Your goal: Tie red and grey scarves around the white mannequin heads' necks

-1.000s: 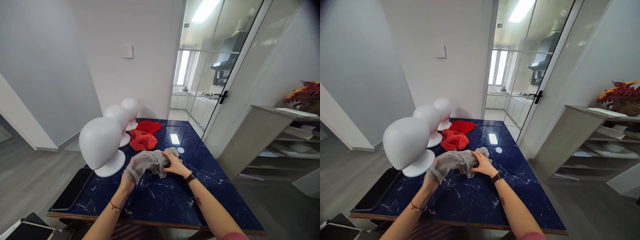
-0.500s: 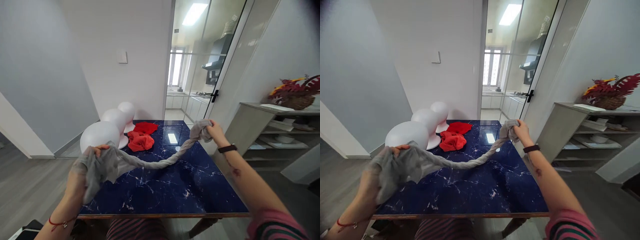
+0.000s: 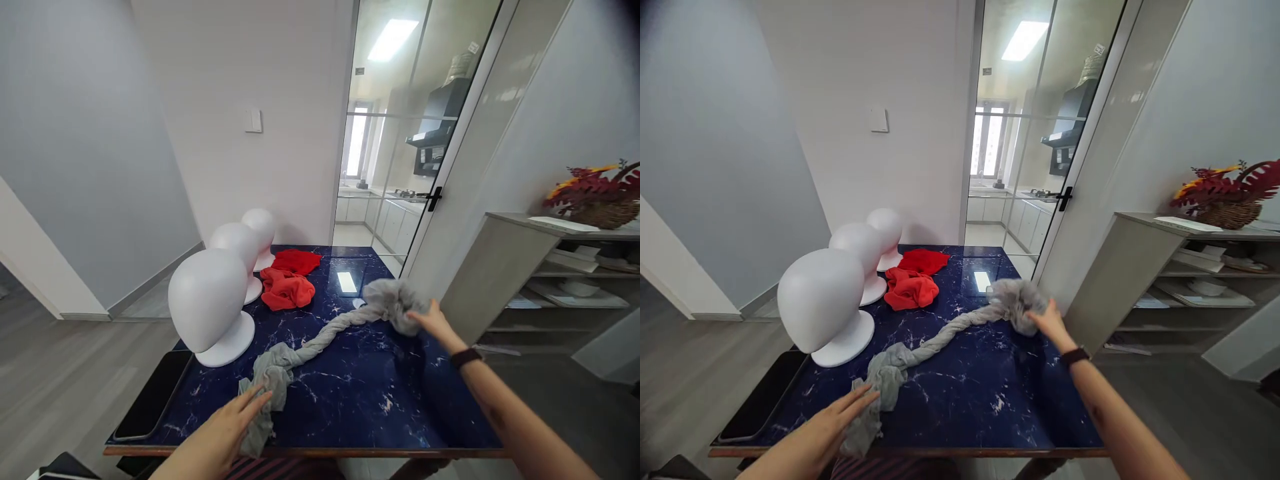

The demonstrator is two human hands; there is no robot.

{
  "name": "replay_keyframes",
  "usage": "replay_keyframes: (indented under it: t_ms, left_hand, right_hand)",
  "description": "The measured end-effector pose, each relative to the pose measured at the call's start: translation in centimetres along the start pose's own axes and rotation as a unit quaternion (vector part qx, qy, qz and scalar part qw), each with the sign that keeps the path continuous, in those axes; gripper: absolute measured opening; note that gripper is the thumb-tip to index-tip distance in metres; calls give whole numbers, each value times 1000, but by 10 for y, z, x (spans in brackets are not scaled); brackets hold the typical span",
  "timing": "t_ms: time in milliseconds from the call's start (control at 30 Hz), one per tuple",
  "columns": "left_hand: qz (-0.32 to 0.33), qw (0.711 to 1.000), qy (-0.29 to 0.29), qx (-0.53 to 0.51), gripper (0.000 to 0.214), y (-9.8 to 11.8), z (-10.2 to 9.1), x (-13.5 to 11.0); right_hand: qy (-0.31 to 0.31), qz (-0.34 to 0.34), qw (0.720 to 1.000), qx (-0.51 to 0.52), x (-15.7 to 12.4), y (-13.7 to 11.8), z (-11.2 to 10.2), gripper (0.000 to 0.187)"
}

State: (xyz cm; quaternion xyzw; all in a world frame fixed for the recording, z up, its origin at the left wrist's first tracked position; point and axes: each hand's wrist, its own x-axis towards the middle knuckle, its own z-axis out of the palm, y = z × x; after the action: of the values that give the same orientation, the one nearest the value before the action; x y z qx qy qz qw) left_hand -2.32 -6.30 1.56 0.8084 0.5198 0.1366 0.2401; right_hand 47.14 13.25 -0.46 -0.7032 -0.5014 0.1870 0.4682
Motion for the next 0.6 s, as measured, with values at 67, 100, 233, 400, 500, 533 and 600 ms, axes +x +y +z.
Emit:
replay_keyframes:
  t_ms: [67, 100, 233, 400, 500, 533, 600]
  left_hand:
    - [-8, 999, 42, 0, 68, 2, 5, 6]
    - [-3, 997, 81, -10, 62, 6, 5, 16]
    - [66, 973, 190, -113, 46, 29, 13, 86]
    - [20, 969, 200, -146, 50, 21, 64, 117]
    - [-55, 982, 157, -93, 50, -9, 89, 88]
    - [-88, 983, 141, -73, 48, -19, 93, 77]
    - [-135, 982, 124, -37, 44, -31, 90, 58]
  right_hand:
    - [36, -84, 988, -123, -20, 22, 26, 69]
    - [39, -133, 977, -159, -25, 26, 39, 67]
    - [9, -241, 948, -206, -12, 13, 79, 62]
    - [-102, -186, 938, -275, -11, 6, 94, 47]
    - [-142, -208, 934, -254, -52, 33, 85, 33]
    - [-139, -201, 942, -231, -69, 45, 80, 35]
    - [-134, -163, 963, -169, -98, 65, 68, 36]
